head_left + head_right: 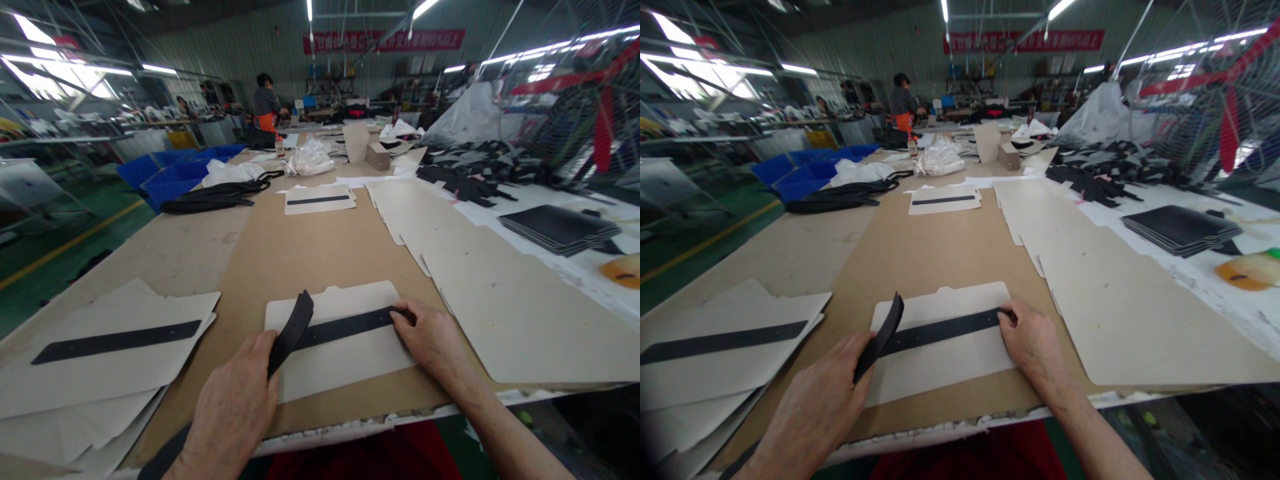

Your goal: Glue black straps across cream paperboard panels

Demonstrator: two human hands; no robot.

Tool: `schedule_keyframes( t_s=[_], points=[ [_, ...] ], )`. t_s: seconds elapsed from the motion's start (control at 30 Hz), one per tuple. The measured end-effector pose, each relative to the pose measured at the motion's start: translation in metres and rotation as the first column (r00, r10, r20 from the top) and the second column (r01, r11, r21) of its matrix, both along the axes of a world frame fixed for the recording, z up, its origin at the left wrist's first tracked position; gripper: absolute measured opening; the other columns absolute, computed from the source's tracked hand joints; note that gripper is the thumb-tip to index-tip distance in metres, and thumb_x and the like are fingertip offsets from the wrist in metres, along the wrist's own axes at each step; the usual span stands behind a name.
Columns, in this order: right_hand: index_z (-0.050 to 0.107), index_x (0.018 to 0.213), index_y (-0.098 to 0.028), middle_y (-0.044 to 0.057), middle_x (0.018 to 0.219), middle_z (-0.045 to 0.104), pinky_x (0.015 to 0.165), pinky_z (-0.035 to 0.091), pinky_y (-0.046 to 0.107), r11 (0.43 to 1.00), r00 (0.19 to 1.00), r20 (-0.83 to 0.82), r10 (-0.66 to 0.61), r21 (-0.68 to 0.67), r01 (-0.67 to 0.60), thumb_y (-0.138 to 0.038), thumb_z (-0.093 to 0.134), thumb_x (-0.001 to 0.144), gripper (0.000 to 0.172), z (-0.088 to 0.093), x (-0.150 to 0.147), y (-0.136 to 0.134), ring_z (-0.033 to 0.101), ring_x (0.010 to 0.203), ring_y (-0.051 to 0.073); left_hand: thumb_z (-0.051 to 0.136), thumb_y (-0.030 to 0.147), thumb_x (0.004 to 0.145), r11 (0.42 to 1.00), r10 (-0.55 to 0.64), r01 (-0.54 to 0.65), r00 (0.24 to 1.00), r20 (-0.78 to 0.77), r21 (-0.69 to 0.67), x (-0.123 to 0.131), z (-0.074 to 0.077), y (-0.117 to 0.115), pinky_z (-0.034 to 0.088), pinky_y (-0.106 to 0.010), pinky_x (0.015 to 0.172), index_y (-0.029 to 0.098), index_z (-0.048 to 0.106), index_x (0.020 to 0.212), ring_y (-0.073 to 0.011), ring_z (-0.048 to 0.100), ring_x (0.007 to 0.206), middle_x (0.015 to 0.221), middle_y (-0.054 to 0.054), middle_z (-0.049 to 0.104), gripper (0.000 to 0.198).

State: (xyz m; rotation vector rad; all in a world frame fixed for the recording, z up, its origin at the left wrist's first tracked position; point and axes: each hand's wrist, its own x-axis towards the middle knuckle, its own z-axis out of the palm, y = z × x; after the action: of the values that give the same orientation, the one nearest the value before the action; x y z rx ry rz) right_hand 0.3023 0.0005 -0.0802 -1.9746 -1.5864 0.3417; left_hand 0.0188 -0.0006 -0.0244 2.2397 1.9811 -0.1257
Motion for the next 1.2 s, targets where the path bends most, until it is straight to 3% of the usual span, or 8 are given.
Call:
schedule_keyframes(
  t_s=[0.6,0.77,0.93,1.2],
  points=[
    [0.069,0.092,-0.024,0.002,0.094,0.071,0.075,0.048,0.031,0.999,0.988,0.153,0.027,0.041,-0.033,-0.026,0.052,0.088,0.017,-0.008,0.000,0.001,0.067,0.083,0.020,0.040,0.017,0.090,0.999,0.032,-0.032,0.999,-0.006,-0.034,0.003,0.000,0.004,0.050,-0.047,0.093,0.020,0.051,0.124,-0.0317,0.065,0.106,0.122,-0.011,0.063,0.036],
    [0.068,0.089,-0.024,0.006,0.103,0.064,0.072,0.050,0.032,0.992,0.975,0.219,0.043,0.108,-0.068,-0.035,0.049,0.090,0.023,-0.020,0.007,-0.001,0.066,0.077,0.019,0.048,0.011,0.083,0.999,0.019,-0.014,0.994,0.111,-0.047,-0.004,0.002,-0.007,0.046,-0.042,0.100,0.021,0.054,0.119,-0.0283,0.062,0.112,0.121,-0.009,0.063,0.038],
    [0.064,0.087,-0.026,0.003,0.104,0.067,0.078,0.051,0.033,0.972,0.967,0.219,0.130,0.163,-0.168,-0.035,0.044,0.092,0.022,-0.034,0.015,0.002,0.066,0.082,0.019,0.048,0.011,0.082,0.999,-0.024,0.035,0.939,0.344,-0.025,-0.017,0.001,-0.020,0.048,-0.032,0.092,0.027,0.057,0.112,-0.0213,0.065,0.102,0.109,-0.003,0.067,0.035],
    [0.062,0.091,-0.026,0.002,0.103,0.067,0.075,0.051,0.034,0.961,0.953,0.269,0.142,0.193,-0.197,-0.040,0.046,0.090,0.021,-0.048,0.024,0.002,0.067,0.076,0.019,0.050,0.013,0.081,0.999,0.043,-0.036,0.961,0.274,-0.032,-0.011,0.002,-0.006,0.048,-0.033,0.091,0.024,0.061,0.106,-0.0240,0.066,0.102,0.103,-0.005,0.069,0.029]
  ],
)
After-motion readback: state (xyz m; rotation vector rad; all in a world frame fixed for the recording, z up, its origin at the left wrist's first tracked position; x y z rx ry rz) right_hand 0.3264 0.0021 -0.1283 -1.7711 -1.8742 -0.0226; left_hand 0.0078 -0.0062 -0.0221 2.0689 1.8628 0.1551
